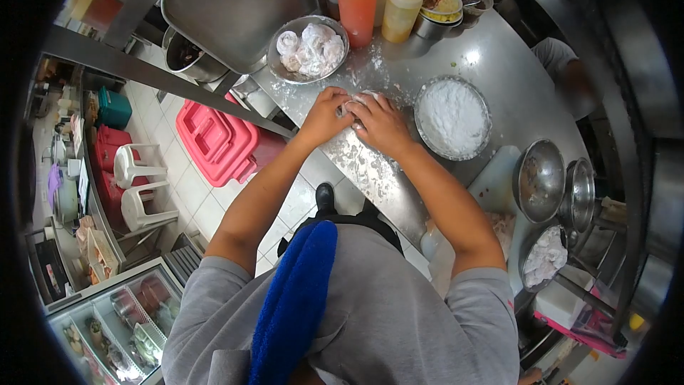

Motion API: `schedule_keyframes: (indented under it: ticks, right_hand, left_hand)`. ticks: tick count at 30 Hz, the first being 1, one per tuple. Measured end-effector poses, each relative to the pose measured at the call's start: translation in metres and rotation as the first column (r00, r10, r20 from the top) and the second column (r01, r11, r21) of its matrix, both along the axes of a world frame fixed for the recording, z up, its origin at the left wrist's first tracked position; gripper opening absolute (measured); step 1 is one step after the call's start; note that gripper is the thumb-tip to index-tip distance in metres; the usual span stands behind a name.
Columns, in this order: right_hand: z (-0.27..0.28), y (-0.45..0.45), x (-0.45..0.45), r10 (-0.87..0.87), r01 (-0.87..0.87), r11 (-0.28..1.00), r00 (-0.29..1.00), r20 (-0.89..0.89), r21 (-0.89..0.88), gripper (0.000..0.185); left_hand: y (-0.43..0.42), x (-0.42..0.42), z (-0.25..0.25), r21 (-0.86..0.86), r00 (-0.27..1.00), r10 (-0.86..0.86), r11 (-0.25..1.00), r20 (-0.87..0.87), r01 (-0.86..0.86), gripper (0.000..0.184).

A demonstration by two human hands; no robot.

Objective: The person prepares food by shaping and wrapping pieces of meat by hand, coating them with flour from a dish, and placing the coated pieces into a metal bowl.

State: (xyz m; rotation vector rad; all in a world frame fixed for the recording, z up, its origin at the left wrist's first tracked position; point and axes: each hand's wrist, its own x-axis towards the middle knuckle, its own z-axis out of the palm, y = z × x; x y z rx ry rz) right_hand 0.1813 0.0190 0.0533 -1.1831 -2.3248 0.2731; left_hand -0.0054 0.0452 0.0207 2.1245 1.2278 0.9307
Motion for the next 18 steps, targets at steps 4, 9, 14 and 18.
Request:
schedule_keyframes:
  ticks: [4,9,14,18]
  right_hand:
    - [-0.007,0.007,-0.003,-0.001,0.000,1.000,0.998,0.066,0.015,0.049]
    - [-0.016,0.027,-0.005,0.000,-0.001,0.997,1.000,-0.012,-0.071,0.047]
    - [-0.009,0.046,-0.014,-0.277,0.095,0.777,0.940,-0.201,-0.623,0.037]
    - [-0.004,0.041,-0.014,-0.617,-0.306,0.351,0.636,-0.464,-0.885,0.029]
  left_hand:
    - [0.003,-0.003,0.007,-0.189,0.992,0.077,0.980,0.095,-0.058,0.042]
    - [-0.012,-0.008,0.008,-0.389,0.910,0.303,0.903,0.283,-0.179,0.041]
    - [-0.024,0.001,0.014,-0.711,0.549,0.586,0.703,0.596,0.023,0.044]
    - [-0.035,0.013,0.020,-0.724,0.377,0.642,0.678,0.667,0.126,0.054]
